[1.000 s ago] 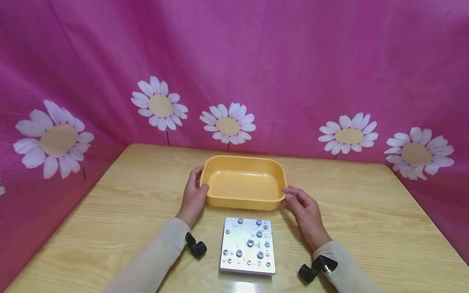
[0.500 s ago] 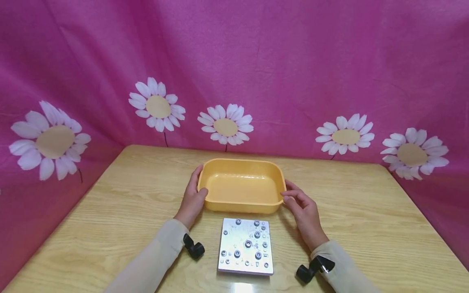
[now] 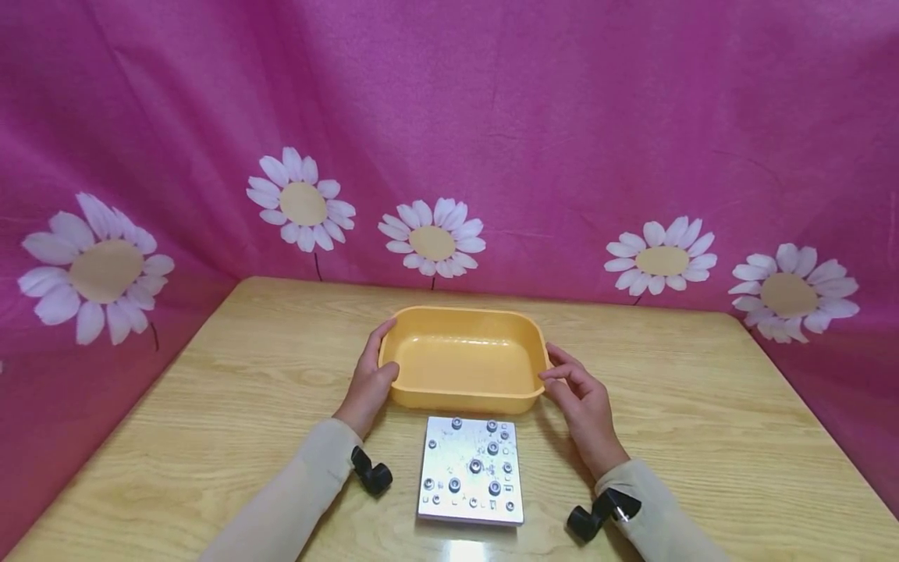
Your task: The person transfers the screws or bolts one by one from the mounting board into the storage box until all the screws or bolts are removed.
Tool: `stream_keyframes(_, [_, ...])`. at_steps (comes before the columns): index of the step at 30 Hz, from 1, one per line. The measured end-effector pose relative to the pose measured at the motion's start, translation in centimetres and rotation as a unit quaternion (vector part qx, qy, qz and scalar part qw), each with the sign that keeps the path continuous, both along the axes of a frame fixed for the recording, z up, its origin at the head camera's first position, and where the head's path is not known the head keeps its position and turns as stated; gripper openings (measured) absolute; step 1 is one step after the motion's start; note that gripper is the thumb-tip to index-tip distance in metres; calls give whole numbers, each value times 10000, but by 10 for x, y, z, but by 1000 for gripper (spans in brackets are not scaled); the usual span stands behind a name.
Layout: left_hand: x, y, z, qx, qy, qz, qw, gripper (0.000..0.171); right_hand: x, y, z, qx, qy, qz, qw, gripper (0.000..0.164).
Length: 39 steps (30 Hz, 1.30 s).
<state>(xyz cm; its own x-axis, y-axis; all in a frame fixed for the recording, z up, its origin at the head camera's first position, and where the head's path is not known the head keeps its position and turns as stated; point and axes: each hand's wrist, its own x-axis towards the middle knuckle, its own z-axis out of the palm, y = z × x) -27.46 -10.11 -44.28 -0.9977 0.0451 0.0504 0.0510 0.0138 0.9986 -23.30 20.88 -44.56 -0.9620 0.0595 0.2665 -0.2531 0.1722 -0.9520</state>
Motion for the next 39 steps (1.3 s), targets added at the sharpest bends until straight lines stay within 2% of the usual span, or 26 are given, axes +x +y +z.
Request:
stream_keyframes(4, [0, 2, 2, 29, 12, 6, 10000, 76, 0, 3, 3, 254, -92, 34, 9996, 17])
stream_keyframes(7, [0, 2, 3, 61, 4, -19, 10000, 76, 0, 6, 13, 861, -275, 94, 9959, 15])
stream_keyframes(9, [4, 3, 12, 60, -61, -51, 10000, 77, 2, 8, 23, 1230, -450, 162, 9913, 16])
stream_keyframes(11, [3, 3, 13, 72, -105, -70, 9999, 77, 3, 9, 32, 1640, -553, 207, 9847, 15])
stream_keyframes(14, [0, 4, 14, 56, -134, -35, 9999, 77, 5, 9, 43, 2378, -335, 224, 9705, 13])
stream_keyframes(15, [-3, 4, 10, 18, -99, -5, 9999, 77, 6, 9, 45, 2642, -207, 192, 9640, 12])
stream_keyframes(16, [-6, 4, 7, 16, -61, 16, 10000, 77, 7, 8, 48, 2947, 44, 152, 9555, 10])
stream_keyframes(18, [-7, 5, 7, 13, 10, 52, 10000, 76, 10, 5, 54, 3433, 496, 105, 9378, 7])
stream_keyframes(22, [-7, 5, 9, 23, 88, 104, 9999, 77, 20, -6, 66, 3986, 1264, 233, 9081, 10])
stream_keyframes(26, [-7, 3, 10, 6, 51, 107, 9999, 77, 31, -17, 75, 4423, 1681, 444, 8798, 13])
stream_keyframes(30, [-6, 3, 9, -6, 24, 98, 9999, 77, 40, -24, 80, 4670, 1742, 623, 8647, 15])
stream_keyframes(39, [-2, 1, 1, -116, -116, 181, 9997, 77, 52, -31, 76, 4983, 1795, 1008, 8422, 16])
